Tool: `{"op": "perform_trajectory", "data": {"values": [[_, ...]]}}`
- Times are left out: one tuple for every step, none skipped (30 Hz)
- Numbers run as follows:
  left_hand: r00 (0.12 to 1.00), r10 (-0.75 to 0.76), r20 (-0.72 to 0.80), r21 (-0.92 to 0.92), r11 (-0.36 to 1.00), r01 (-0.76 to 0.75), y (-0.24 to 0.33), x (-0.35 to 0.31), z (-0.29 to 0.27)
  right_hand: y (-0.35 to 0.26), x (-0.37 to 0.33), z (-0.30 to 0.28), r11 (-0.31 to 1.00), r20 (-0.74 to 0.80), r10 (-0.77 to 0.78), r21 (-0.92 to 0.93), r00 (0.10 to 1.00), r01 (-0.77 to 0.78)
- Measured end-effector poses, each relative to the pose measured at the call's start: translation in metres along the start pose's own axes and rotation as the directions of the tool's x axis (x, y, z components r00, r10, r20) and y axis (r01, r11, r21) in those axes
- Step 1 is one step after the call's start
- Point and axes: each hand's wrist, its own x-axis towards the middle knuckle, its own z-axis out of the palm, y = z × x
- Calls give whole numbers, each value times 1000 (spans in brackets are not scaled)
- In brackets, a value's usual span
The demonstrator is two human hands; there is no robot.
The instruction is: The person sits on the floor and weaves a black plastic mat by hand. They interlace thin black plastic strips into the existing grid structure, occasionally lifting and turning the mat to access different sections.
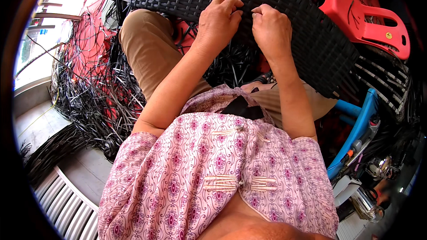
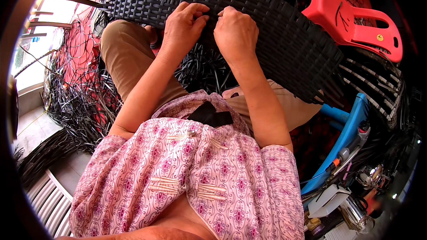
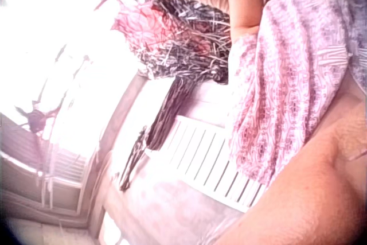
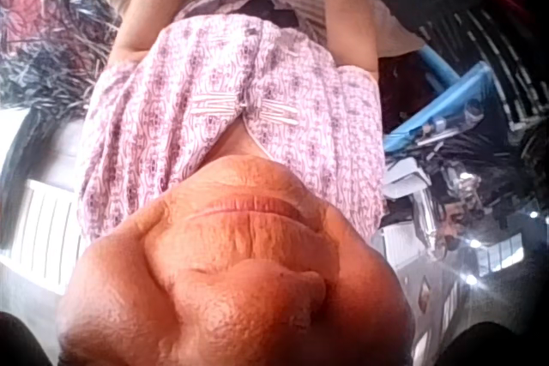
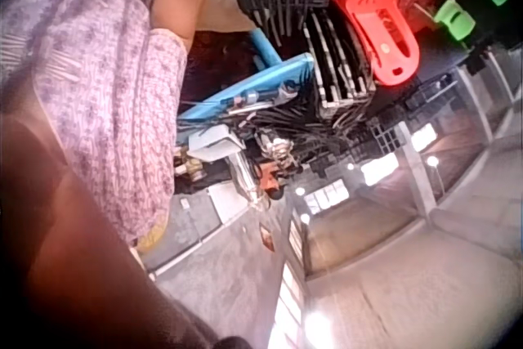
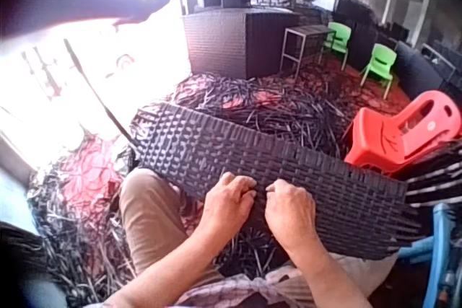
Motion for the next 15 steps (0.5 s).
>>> {"op": "perform_trajectory", "data": {"values": [[999, 35, -9, 31, 999, -34, -2, -1, 1, 2, -1, 1, 1000, -5, 4, 23, 1000, -4], [997, 69, -16, 62, 996, -68, -2, -1, 1, 5, -2, 2, 998, -13, 4, 60, 1000, -4], [997, 78, -14, 101, 992, -77, -1, -3, 1, 7, -3, 4, 995, -21, 5, 97, 1000, -3], [996, 89, -8, 140, 986, -87, 2, -6, 0, 10, -4, 4, 991, -30, 8, 134, 1000, -4], [995, 99, -1, 179, 979, -97, 5, -8, 0, 13, -3, 3, 987, -19, 17, 159, 1000, -14], [994, 111, 1, 202, 973, -109, 5, -10, 2, 16, -1, 3, 983, -7, 25, 184, 1000, -23], [992, 124, 4, 225, 967, -122, 5, -11, 4, 17, 0, 2, 977, 3, 33, 209, 999, -33], [990, 138, 8, 248, 959, -135, 6, -12, 6, 17, 0, -1, 975, 13, 31, 219, 999, -33], [988, 153, 16, 256, 955, -152, 6, -12, 6, 16, 1, -3, 973, 24, 29, 228, 999, -34], [986, 167, 24, 264, 950, -167, 6, -12, 5, 16, 1, -5, 971, 35, 26, 237, 999, -34], [983, 181, 32, 272, 945, -183, 7, -12, 4, 17, 2, -6, 973, 57, 24, 227, 998, -37], [986, 166, 29, 263, 950, -168, 9, -13, 4, 18, 4, -6, 975, 80, 22, 217, 997, -39], [988, 152, 26, 256, 955, -153, 11, -13, 3, 19, 6, -6, 977, 103, 21, 208, 994, -42], [990, 137, 23, 248, 959, -138, 12, -14, 3, 19, 5, -6, 974, 118, 28, 222, 993, -53], [991, 133, 10, 228, 965, -132, 12, -15, 3, 19, 5, -6, 970, 132, 34, 236, 991, -65]]}}
